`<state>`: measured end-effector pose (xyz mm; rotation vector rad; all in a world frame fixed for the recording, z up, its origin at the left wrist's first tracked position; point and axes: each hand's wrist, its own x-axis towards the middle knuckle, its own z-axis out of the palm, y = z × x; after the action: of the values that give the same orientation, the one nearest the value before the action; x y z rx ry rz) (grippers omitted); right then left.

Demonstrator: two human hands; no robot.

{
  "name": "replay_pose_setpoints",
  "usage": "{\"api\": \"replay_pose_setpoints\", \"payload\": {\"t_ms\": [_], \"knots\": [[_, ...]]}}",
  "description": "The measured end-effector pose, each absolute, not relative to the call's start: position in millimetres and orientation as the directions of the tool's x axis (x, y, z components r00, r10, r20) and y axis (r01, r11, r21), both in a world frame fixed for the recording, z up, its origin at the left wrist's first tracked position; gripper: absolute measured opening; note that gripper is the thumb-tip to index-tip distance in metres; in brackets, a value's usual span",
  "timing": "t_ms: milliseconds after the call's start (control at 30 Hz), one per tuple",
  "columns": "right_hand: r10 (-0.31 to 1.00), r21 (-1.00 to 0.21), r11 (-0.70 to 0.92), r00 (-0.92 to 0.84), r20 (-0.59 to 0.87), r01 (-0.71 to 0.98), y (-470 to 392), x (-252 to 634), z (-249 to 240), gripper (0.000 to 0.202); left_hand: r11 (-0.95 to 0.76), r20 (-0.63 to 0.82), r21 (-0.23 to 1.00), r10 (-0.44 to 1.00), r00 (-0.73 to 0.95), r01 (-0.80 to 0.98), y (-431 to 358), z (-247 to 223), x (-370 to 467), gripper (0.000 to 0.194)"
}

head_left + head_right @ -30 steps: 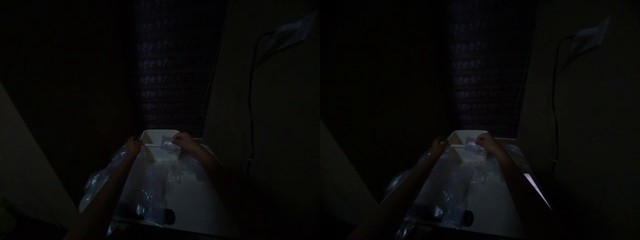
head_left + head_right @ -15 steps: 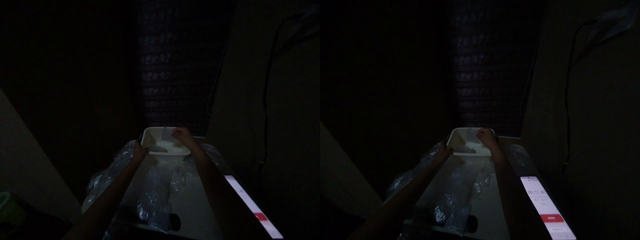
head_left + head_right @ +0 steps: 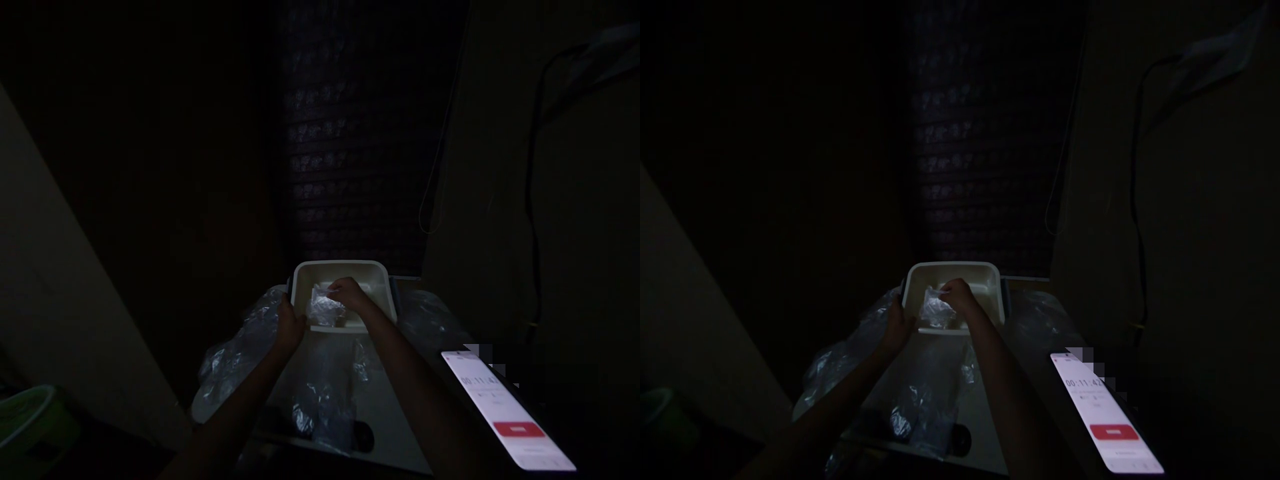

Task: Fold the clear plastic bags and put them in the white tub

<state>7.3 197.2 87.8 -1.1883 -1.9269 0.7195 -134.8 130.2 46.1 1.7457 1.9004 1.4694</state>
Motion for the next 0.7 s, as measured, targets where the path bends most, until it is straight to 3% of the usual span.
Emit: {"api": "replay_pose_setpoints", "payload": {"t_ms": [367,700], "knots": [[0.927,-0.619,0.375,-0.285,0.243,0.691,199.3,-17.2,64.7,0.019,-0.093,0.415,0.701,0.860,-0.297,0.707,131.9,47.3,-134.2,0.062],[0.922,-0.551,0.369,-0.220,0.318,0.749,201.2,-1.8,71.8,0.028,-0.046,0.397,0.684,0.860,-0.319,0.728,132.3,55.8,-131.7,0.057]]}}
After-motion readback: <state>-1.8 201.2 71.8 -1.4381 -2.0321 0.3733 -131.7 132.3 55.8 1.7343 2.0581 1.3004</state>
